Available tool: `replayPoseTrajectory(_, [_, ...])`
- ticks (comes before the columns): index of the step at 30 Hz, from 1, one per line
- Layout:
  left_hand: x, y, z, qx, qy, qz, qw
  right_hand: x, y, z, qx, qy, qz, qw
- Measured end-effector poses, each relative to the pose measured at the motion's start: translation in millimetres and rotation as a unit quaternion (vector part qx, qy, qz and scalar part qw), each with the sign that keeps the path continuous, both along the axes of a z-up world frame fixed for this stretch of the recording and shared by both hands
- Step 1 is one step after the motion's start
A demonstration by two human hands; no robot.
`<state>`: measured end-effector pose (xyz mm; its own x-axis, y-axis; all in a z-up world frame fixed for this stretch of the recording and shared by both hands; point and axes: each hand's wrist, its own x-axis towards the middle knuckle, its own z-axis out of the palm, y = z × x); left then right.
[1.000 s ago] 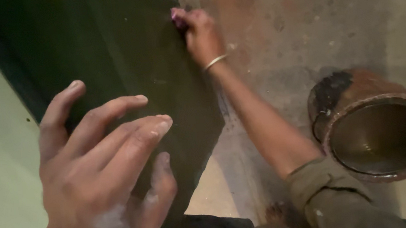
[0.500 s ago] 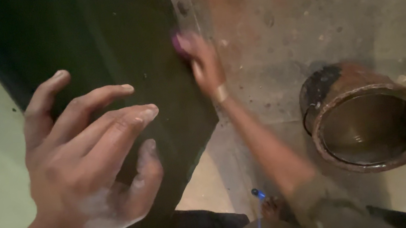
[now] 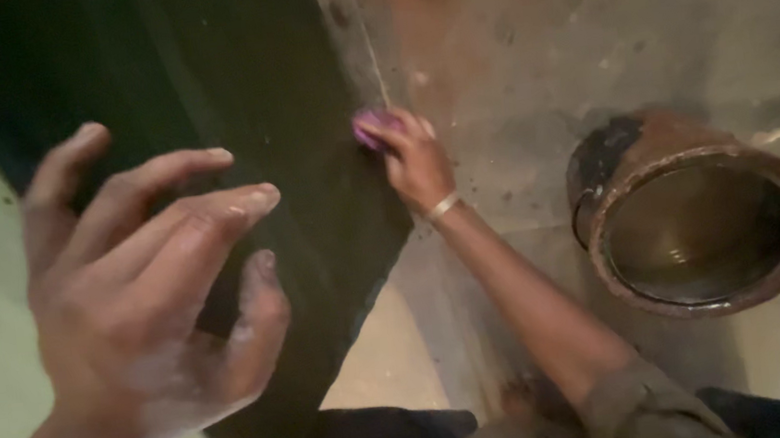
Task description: The person applies dark green paint to wooden furniture pieces using a purple cloth. They wipe the paint onto small rectangular frames and a larger cabinet door, covering edges and flat surfaces.
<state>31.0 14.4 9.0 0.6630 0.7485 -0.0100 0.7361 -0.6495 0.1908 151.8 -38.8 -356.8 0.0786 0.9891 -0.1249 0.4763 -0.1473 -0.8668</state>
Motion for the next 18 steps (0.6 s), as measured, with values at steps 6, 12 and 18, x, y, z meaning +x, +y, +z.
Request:
replayPoseTrajectory(6, [-3.6, -1.9, -4.0, 0.012, 0.007, -0.01, 1.0, -1.2, -79.0, 7.3, 0.017, 0.037, -0.006, 0.999])
replayPoseTrajectory(12, [-1.5, -4.9, -2.4, 0.017, 0.016, -0.015, 1.0, -6.5, -128.7, 11.1, -0.033, 0.074, -0.105, 0.991])
replayPoseTrajectory(18, [0.2, 0.3, -2.0, 0.003, -0.002, -0.008, 1.0, -22.1, -60.6, -17.2, 0.098, 0.091, -0.051, 0.99])
